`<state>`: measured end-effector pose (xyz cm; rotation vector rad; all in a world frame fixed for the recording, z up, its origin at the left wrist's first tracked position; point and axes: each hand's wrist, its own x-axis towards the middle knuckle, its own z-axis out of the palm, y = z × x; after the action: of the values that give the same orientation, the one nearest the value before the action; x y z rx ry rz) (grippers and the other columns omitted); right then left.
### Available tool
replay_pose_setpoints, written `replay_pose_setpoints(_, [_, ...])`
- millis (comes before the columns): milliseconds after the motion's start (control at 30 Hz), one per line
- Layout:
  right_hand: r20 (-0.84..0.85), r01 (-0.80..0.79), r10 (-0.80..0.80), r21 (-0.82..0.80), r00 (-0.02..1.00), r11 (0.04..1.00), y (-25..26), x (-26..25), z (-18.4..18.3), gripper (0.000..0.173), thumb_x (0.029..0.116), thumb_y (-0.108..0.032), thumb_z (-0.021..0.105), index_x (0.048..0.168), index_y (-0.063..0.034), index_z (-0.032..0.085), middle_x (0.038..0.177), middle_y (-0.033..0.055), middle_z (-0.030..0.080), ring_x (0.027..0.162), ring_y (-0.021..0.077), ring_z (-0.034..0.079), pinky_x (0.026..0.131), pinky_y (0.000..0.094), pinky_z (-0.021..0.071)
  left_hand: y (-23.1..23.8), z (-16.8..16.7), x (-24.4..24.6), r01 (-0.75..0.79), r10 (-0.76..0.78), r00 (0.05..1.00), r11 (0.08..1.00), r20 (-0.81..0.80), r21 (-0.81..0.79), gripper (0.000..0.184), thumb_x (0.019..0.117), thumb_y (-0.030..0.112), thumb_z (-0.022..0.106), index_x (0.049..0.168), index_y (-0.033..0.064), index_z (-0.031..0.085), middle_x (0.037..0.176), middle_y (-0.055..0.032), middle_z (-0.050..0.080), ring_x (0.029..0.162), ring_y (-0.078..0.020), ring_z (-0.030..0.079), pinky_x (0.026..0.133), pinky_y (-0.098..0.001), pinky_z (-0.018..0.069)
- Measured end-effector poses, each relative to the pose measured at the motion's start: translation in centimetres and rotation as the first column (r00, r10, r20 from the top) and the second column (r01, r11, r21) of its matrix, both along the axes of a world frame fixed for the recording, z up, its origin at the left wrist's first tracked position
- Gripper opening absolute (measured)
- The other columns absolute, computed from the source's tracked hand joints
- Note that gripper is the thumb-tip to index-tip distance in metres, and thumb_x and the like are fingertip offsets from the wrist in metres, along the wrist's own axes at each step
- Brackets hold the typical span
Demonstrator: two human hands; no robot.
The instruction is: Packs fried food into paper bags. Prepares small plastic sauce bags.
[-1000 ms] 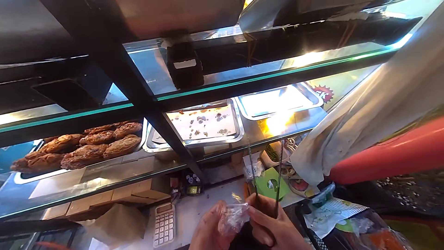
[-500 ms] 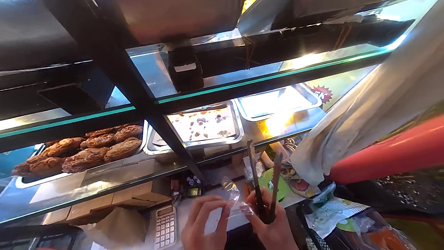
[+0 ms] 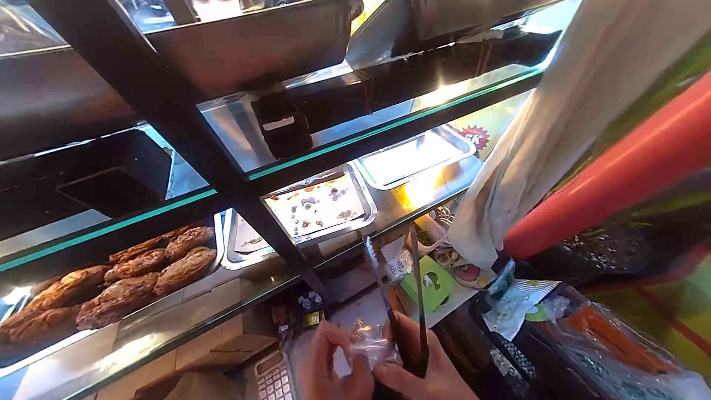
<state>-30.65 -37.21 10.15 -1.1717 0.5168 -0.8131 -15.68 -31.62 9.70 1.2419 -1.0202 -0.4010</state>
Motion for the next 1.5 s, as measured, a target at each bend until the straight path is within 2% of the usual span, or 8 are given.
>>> replay_pose_setpoints(133, [-0.154, 0.499, -0.574, -0.349, 0.804, 0.793, 0.0, 1.5, -0.2, 0.022, 0.0892, -0.019, 0.077, 0.097, -0.005, 0.061, 0.075, -0.0034, 0.059, 0.06, 0.0028, 0.055, 0.052, 0.0194, 0.0492, 0.5, -0.3, -1.0, -0.018, 0.013, 0.97, 1.0, 0.242, 0.017, 0.021, 0.0898, 0.015, 0.07, 0.106, 0.0059, 0.06, 0.083, -0.0001, 0.064, 0.071, -0.0009, 0.063, 0.065, -0.0175, 0.0565])
replay_pose_setpoints(300, [-0.034, 0.224, -0.224, 0.294, 0.974, 0.929, 0.2, -0.3, 0.6, 0.01, 0.0954, -0.014, 0.064, 0.103, -0.0142, 0.058, 0.074, -0.0043, 0.057, 0.049, -0.0001, 0.044, 0.043, 0.0159, 0.039, 0.6, -0.7, 2.8, 0.574, -0.534, 0.774, 0.818, -0.34, 0.024, 0.079, 0.097, 0.046, 0.065, 0.154, 0.0014, 0.034, 0.15, -0.0143, 0.048, 0.129, -0.0282, 0.056, 0.1, -0.0454, 0.0552])
replay_pose_setpoints(500, [-0.158, 0.3, -0.279, 0.131, 0.947, 0.945, 3.3, -0.1, -1.2, 0.033, 0.0866, -0.01, 0.068, 0.12, -0.0092, 0.064, 0.099, 0.0011, 0.068, 0.054, 0.0032, 0.051, 0.044, 0.0192, 0.0421, 1.4, -2.1, 1.7, 0.517, -0.447, 0.753, 0.856, -0.483, 0.013, 0.008, 0.0866, 0.005, 0.078, 0.093, 0.0062, 0.074, 0.099, -0.0044, 0.072, 0.096, -0.0135, 0.069, 0.086, -0.0296, 0.0608])
replay_pose_setpoints(733, [-0.332, 0.471, -0.591, -0.377, 0.735, 0.797, 6.3, 1.2, -2.3, 0.022, 0.093, -0.023, 0.076, 0.107, -0.0077, 0.069, 0.089, -0.0006, 0.072, 0.065, 0.0072, 0.067, 0.052, 0.0251, 0.0587, 3.6, -3.2, 0.4, 0.383, -0.334, 0.852, 0.922, -0.404, 0.046, 0.017, 0.0877, -0.009, 0.07, 0.097, 0.0011, 0.059, 0.098, -0.0084, 0.073, 0.087, -0.0182, 0.074, 0.076, -0.0343, 0.0657])
replay_pose_setpoints(1033, [-0.068, 0.471, -0.47, 0.0, 0.88, 0.882, 3.3, -0.4, -3.0, 0.018, 0.1043, -0.011, 0.056, 0.115, 0.0003, 0.066, 0.082, 0.0055, 0.068, 0.046, 0.0032, 0.05, 0.041, 0.0195, 0.0457, 1.6, -3.8, 0.5, 0.643, -0.296, 0.346, 0.766, -0.89, -0.005, 0.037, 0.1019, 0.005, 0.051, 0.137, -0.0023, 0.042, 0.112, -0.0216, 0.07, 0.101, -0.0322, 0.072, 0.092, -0.0481, 0.0598])
replay_pose_setpoints(1267, [-0.136, 0.35, -0.353, -0.048, 0.926, 0.936, -0.8, -3.3, -4.4, 0.035, 0.0918, -0.008, 0.075, 0.125, -0.0049, 0.062, 0.089, 0.0034, 0.07, 0.055, 0.004, 0.055, 0.046, 0.0212, 0.0461, -4.3, -6.4, -3.1, 0.61, -0.444, 0.688, 0.782, -0.574, 0.127, 0.011, 0.0794, 0.002, 0.081, 0.089, 0.006, 0.076, 0.082, 0.0006, 0.074, 0.075, -0.0057, 0.069, 0.072, -0.0258, 0.0592])
replay_pose_setpoints(1400, [-0.205, 0.23, -0.24, -0.073, 0.949, 0.971, -3.6, -7.2, -6.4, 0.062, 0.0891, -0.03, 0.08, 0.135, 0.0013, 0.054, 0.12, 0.0069, 0.067, 0.09, 0.0088, 0.067, 0.072, 0.0266, 0.0586, -7.1, -6.9, -6.2, 0.667, -0.39, 0.369, 0.743, -0.844, -0.052, 0.011, 0.088, 0.011, 0.073, 0.099, 0.0089, 0.074, 0.093, -0.0043, 0.076, 0.087, -0.0126, 0.072, 0.081, -0.0311, 0.0601])
replay_pose_setpoints(1500, [-0.413, 0.099, -0.099, -0.022, 0.905, 0.995, -5.8, -12.0, -8.6, 0.052, 0.1095, -0.043, 0.043, 0.148, -0.0081, 0.048, 0.088, 0.0029, 0.062, 0.068, 0.0088, 0.054, 0.06, 0.029, 0.0483, -9.3, -5.6, -7.6, 0.548, -0.236, 0.137, 0.827, -0.962, -0.124, 0.014, 0.1012, 0.018, 0.06, 0.102, 0.0101, 0.071, 0.093, -0.0071, 0.077, 0.087, -0.0151, 0.074, 0.083, -0.0303, 0.0615])
